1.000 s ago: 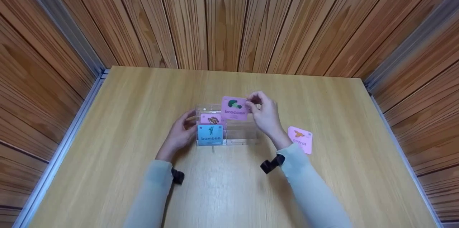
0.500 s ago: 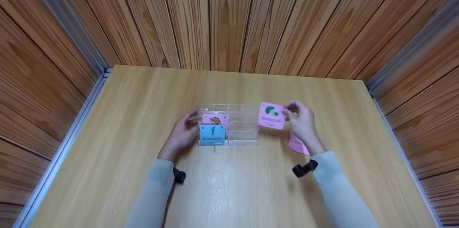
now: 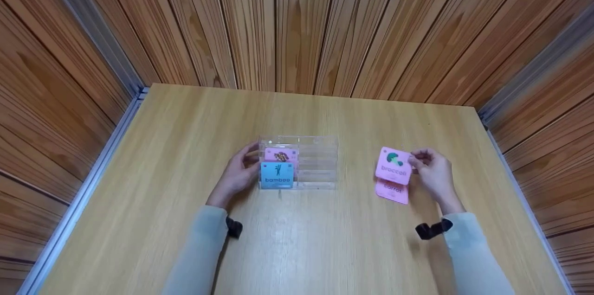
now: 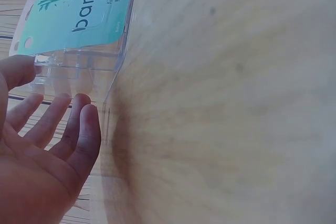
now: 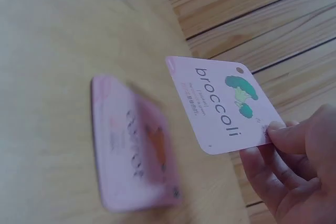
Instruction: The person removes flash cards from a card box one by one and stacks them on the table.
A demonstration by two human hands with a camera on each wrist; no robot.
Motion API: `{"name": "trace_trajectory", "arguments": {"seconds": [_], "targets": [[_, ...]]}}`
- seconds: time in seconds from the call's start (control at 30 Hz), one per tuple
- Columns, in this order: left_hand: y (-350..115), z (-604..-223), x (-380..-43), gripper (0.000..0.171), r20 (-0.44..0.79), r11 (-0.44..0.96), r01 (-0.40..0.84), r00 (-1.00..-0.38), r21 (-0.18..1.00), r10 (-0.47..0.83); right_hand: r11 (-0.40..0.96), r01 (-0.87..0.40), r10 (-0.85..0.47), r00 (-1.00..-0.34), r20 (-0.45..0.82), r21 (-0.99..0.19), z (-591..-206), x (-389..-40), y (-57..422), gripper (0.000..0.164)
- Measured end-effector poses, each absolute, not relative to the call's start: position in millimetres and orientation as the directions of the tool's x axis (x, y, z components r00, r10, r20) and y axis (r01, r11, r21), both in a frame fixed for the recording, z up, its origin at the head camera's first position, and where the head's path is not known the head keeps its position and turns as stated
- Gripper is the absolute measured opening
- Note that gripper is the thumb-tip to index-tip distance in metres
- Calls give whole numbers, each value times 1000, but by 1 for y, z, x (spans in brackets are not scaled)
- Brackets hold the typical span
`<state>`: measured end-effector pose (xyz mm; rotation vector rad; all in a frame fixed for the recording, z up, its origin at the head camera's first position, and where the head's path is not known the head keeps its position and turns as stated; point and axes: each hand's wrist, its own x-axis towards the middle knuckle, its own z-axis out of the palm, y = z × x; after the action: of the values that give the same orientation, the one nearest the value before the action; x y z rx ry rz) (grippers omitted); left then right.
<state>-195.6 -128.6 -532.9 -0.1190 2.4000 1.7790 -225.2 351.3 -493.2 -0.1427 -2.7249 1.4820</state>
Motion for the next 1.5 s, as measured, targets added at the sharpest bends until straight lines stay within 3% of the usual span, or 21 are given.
{"name": "trace_trajectory", "arguments": {"seconds": [0.37,0.73,0.97,1.5], "targets": [[-129,-532,-196,58,-161,293,-146,-986,945,30,532,169,49,-984,-169,-829,-521,-215,368,26],[-129,-533,-195,56,-165,287,-149,-986,946,30,644,159,90,-987,-133,-748,-537,-210,364,20],[-128,-533,-196,57,-184,280,-175,-983,944,7,748,27,71,-997,40,-664,-544,-211,362,17],[-126,-533,-196,56,-191,291,-182,-982,939,3,764,54,112,-992,50,-643,-532,-204,359,18]]}}
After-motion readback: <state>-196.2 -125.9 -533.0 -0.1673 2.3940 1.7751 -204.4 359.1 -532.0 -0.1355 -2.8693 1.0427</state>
